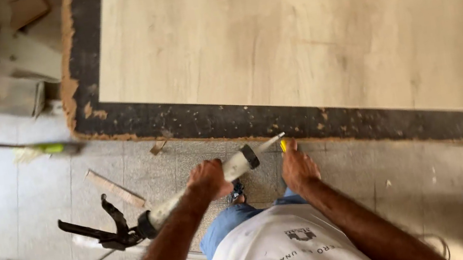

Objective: The person prepares a caulking gun by cutting the tip of a sealant tube with a utility knife and inserting it into the gun. They then apply a bead of sealant along the edge of a wooden board on a workbench.

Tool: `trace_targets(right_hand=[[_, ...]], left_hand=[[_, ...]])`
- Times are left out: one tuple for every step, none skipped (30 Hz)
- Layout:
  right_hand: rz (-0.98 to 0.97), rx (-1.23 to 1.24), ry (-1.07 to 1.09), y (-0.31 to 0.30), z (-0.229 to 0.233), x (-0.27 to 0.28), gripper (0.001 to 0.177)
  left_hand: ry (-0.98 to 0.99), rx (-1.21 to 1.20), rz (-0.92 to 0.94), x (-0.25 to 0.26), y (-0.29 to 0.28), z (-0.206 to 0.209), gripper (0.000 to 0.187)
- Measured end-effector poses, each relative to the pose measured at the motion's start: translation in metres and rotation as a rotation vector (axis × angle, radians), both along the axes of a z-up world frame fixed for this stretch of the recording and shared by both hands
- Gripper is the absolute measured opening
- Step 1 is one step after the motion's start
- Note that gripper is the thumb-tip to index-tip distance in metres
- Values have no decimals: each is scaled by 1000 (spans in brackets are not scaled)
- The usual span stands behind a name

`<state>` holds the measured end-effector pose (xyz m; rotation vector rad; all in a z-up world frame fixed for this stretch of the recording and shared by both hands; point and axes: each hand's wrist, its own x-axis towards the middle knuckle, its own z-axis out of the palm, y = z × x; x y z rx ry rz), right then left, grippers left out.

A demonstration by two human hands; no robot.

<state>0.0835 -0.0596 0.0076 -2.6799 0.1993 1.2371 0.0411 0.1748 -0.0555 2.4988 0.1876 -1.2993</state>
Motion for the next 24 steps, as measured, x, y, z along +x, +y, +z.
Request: trace_targets(right_hand=[[-55,6,16,8,19,1,34],[-68,1,17,5,3,0,34],[-73,-20,5,2,-12,-1,35],[-73,-34,-6,1,-29,1,36],[-81,-33,-5,5,-17,-1,36],[-59,-35,1,8,-5,-1,35],[-38,-38,8,11,5,0,34],[-51,-47,18,8,-3,2,34],[-59,-34,16,6,-12,4,36],[-60,-16,14,6,-21,6,37],[-66,-20,23,8,-14,1,37],[-75,-24,30,11,-9,4,39],[-84,-28,38,15,-2,7,41],[-75,-24,35,19,8,12,41],[-72,-24,34,23,17,17,44],[-75,-32,53,22,27,12,47],[-72,-35,69,20,13,4,47],[-75,-37,52,18,-1,4,43],[-79,-39,35,15,-16,3,39],[-80,-42,39,15,-17,4,39],[-96,-34,27,14,-19,5,37],[-113,-24,16,15,-20,5,36],[-116,-24,20,17,-19,1,36],[-128,-25,20,18,-18,2,35]], left_hand=[[-8,-12,-15,4,4,-7,76],[-7,-17,-28,7,6,-3,76],[-10,-20,-21,12,8,1,72],[-14,-16,-8,17,12,5,68],[-13,-15,-16,17,13,15,68],[-5,-9,-27,20,13,23,68],[4,-3,-37,25,12,31,67],[13,-12,-50,26,11,31,67],[33,-26,-39,28,10,31,68],[52,-35,-21,29,13,33,69],[62,-39,-26,24,11,35,69],[61,-41,-28,28,12,37,69],[61,-43,-30,32,13,40,68],[58,-39,-21,36,13,37,68],[59,-35,-27,40,14,34,66],[79,-39,-39,35,10,30,65],[95,-42,-35,26,12,28,65],[85,-48,-45,28,14,25,68],[75,-53,-55,29,15,22,72],[79,-55,-57,32,16,22,72],[103,-72,-39,34,16,23,71],[128,-86,-23,35,18,25,71],[132,-85,-26,33,18,26,71],[143,-87,-18,35,19,26,72]])
